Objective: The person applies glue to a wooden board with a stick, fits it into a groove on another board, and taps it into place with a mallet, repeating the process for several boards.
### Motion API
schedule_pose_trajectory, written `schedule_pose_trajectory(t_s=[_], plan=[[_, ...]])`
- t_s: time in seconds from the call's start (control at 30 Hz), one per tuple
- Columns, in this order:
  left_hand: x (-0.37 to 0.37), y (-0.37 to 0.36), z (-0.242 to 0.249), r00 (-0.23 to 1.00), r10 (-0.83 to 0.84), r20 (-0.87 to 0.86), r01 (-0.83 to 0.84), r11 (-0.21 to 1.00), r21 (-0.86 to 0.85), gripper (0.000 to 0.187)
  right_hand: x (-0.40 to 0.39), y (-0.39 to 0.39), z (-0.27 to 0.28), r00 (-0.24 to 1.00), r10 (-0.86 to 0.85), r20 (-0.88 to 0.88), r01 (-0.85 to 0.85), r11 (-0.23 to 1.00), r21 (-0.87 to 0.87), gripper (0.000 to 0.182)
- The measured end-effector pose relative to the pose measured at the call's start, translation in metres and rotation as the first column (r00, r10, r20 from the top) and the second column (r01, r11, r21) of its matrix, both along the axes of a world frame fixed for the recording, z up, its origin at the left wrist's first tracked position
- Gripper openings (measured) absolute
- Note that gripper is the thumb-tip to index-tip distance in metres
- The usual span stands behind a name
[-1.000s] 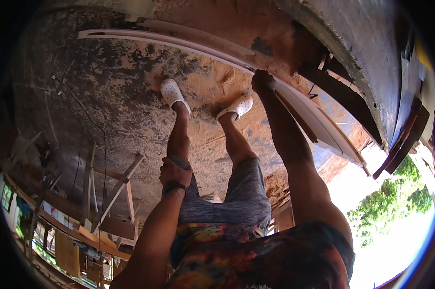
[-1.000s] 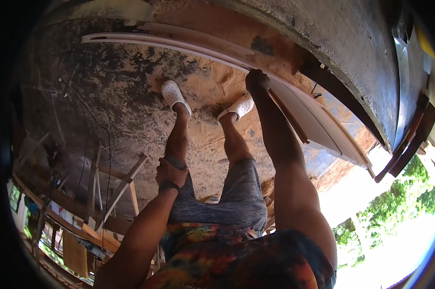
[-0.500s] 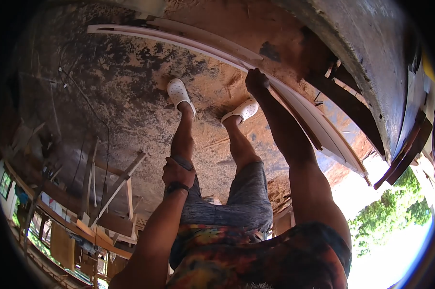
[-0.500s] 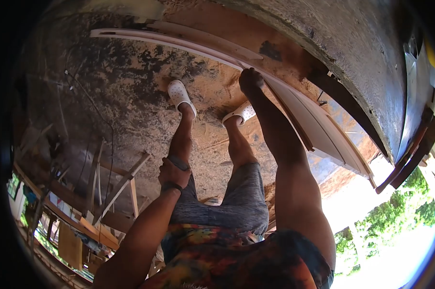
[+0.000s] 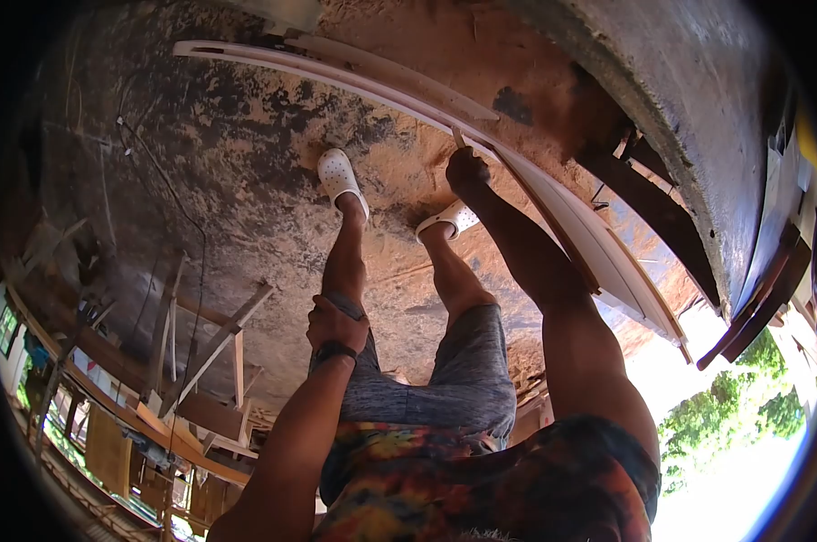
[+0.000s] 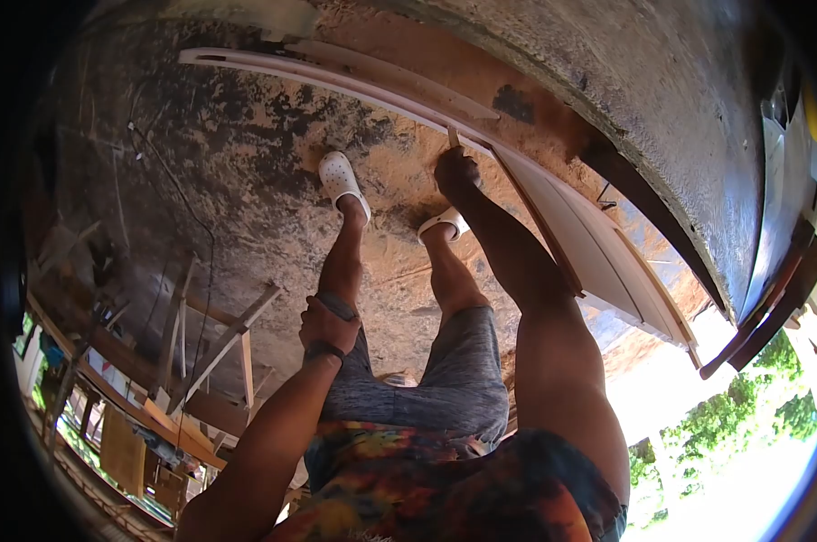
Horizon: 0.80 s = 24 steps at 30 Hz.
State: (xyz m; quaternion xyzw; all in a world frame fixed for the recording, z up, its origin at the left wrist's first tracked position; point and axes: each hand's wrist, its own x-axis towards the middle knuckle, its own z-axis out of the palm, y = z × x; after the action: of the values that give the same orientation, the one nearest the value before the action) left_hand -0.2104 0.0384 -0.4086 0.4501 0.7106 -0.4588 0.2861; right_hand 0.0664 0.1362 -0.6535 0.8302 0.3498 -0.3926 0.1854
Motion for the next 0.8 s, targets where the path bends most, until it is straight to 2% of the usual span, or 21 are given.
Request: schedule_pose_trajectory(t_s=[0.07,0.1,0.17,0.23,0.3,0.37,0.4,0.43,0.5,0.57,0.67,0.8], plan=[[0.002,-0.004,0.000,1.000,0.000,0.008,-0.001,1.000,0.015,0.090,0.009,0.002,0.004,0.991,0.130,0.017,-0.130,0.992,-0.002,0.036],[0.004,-0.003,0.002,1.000,0.010,-0.005,-0.010,1.000,0.009,0.090,0.014,-0.001,-0.002,0.991,0.132,0.019,-0.132,0.991,-0.004,0.036],[0.005,-0.006,-0.001,1.000,0.021,-0.017,-0.021,1.000,0.007,0.090,0.023,-0.006,-0.019,0.958,0.285,0.029,-0.286,0.958,0.015,0.031],[0.000,-0.013,-0.004,0.999,-0.029,0.014,0.029,0.999,-0.017,0.107,0.032,-0.002,-0.012,0.961,0.273,0.045,-0.274,0.961,0.024,0.032],[-0.001,-0.017,-0.007,1.000,-0.026,0.014,0.027,0.999,-0.026,0.106,0.039,0.002,0.000,0.964,0.258,0.062,-0.260,0.965,0.033,0.033],[0.002,-0.015,-0.006,1.000,-0.026,0.013,0.026,0.999,-0.034,0.106,0.042,0.004,0.021,0.949,0.311,0.049,-0.314,0.943,0.110,0.034],[0.006,-0.012,-0.004,1.000,-0.006,-0.009,0.006,1.000,-0.023,0.098,0.043,0.005,0.025,0.949,0.311,0.049,-0.314,0.943,0.110,0.034],[0.009,-0.010,-0.002,0.999,0.013,-0.031,-0.013,1.000,-0.013,0.089,0.044,0.006,0.030,0.959,0.280,0.051,-0.284,0.954,0.097,0.033],[0.010,-0.008,-0.002,0.999,0.020,-0.026,-0.021,1.000,-0.023,0.090,0.044,0.005,0.031,0.967,0.249,0.052,-0.252,0.964,0.083,0.033],[0.010,-0.008,-0.002,0.999,0.028,-0.024,-0.029,0.999,-0.032,0.092,0.044,0.004,0.024,0.997,0.049,0.056,-0.054,0.994,0.093,0.033],[0.011,-0.008,-0.002,0.999,0.023,-0.039,-0.025,0.999,-0.045,0.095,0.041,0.001,0.010,0.999,-0.018,0.031,0.015,0.997,0.074,0.035],[0.006,-0.012,-0.005,1.000,-0.011,-0.013,0.011,1.000,-0.028,0.100,0.033,0.001,0.020,0.996,-0.080,0.039,0.078,0.995,0.060,0.037]])
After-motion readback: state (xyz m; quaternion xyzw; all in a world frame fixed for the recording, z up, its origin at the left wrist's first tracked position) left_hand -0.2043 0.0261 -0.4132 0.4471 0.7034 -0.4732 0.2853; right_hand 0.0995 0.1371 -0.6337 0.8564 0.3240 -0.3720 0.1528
